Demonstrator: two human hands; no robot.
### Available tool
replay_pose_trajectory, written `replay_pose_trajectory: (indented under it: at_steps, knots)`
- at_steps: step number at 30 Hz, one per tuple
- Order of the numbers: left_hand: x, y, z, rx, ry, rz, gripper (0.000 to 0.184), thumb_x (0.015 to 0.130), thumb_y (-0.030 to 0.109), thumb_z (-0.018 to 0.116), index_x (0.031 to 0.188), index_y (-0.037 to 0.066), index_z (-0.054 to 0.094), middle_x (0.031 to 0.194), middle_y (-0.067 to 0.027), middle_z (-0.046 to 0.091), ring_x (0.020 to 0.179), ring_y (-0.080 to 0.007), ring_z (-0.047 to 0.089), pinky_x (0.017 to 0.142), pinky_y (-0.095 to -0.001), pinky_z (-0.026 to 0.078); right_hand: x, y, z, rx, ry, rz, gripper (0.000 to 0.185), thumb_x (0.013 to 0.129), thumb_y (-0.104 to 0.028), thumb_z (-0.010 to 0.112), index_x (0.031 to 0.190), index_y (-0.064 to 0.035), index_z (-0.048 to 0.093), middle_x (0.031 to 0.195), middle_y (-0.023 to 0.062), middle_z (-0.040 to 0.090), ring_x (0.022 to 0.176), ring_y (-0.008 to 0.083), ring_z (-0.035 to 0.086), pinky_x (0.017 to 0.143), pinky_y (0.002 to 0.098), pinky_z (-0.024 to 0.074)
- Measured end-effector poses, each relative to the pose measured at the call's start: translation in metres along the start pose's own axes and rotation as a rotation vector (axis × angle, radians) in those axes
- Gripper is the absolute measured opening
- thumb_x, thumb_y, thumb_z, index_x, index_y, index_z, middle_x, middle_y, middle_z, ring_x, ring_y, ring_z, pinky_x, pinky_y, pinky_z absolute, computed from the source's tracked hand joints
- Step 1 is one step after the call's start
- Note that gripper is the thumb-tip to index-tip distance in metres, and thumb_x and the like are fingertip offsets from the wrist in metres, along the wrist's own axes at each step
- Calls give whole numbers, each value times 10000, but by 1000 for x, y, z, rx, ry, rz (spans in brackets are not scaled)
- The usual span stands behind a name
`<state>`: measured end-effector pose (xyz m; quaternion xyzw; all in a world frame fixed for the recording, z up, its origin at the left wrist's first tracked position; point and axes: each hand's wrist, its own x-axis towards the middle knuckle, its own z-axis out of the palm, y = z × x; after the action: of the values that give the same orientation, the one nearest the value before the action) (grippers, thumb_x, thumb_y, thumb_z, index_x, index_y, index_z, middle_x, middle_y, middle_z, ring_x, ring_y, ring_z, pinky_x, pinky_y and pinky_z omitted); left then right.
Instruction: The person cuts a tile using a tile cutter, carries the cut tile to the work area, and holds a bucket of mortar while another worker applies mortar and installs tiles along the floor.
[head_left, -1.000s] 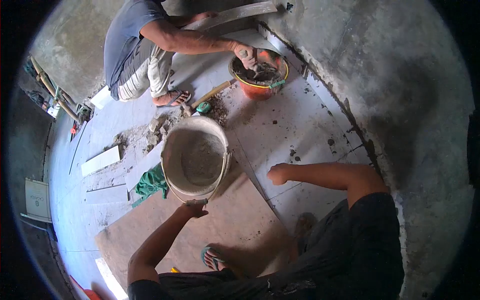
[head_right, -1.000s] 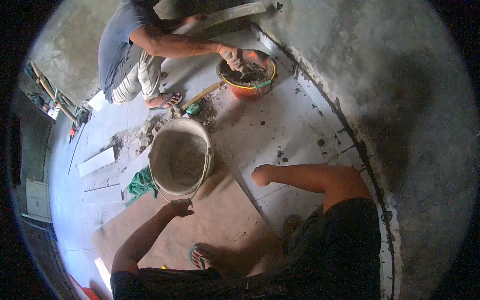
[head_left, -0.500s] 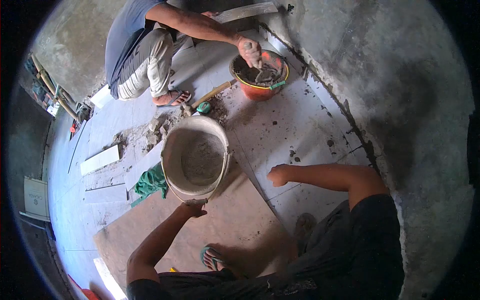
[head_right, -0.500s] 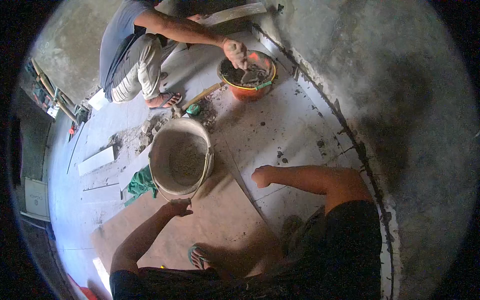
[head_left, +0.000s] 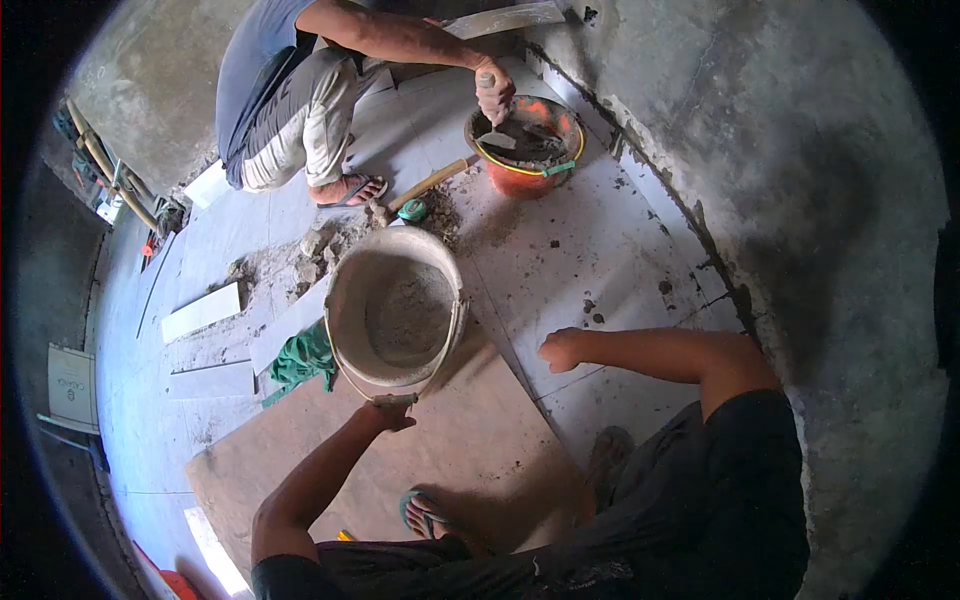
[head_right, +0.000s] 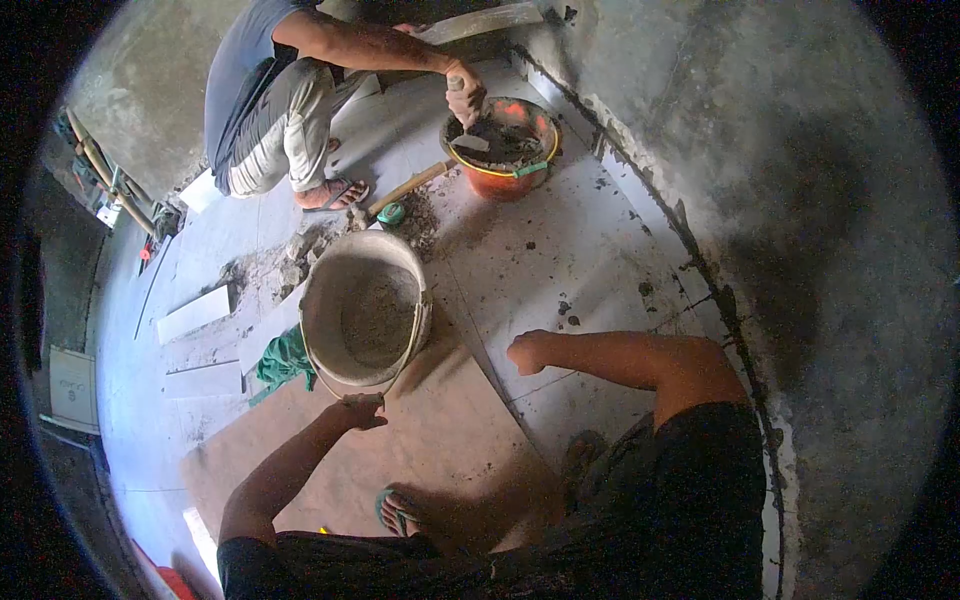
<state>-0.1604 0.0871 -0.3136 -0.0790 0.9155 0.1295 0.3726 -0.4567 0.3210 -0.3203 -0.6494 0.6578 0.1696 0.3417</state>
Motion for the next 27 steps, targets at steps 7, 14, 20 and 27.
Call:
replay_pose_trajectory:
  at_steps: [7, 14, 20, 27]
  knots:
    - [5, -4, 6, 10, -25, -30, 444, 744, 433, 557, 1025, 102, 465, 972, -131, 556, 914, -311, 544, 738, -434, 441, 1, 2, 2, -25, -3, -6, 271, 676, -175, 484, 852, 14, 565, 895, 198, 576, 856, 328, 557, 730, 413, 452]
    - [4, -5, 7, 10, -20, -25, 452, 738, 437, 562, 1023, 97, 476, 982, -133, 556, 919, -313, 541, 743, -436, 438, 3, 2, 4, -17, -8, 2, 276, 683, -192, 493, 866, 3, 562, 907, 198, 573, 870, 329, 553, 749, 409, 446]
    - [5, -6, 8, 7, -12, -36, 449, 738, 430, 564, 1029, 99, 478, 984, -133, 556, 909, -318, 541, 739, -439, 435, 6, 5, 8, -20, -6, -2, 277, 680, -203, 496, 860, -4, 561, 906, 194, 574, 871, 324, 555, 738, 412, 451]
    - [6, -7, 8, -2, -21, -25, 459, 732, 427, 573, 1030, 92, 477, 974, -136, 554, 910, -316, 540, 733, -441, 435, 7, 8, 12, 0, 25, -22, 253, 674, -188, 492, 841, -10, 557, 884, 178, 579, 862, 320, 554, 730, 411, 450]
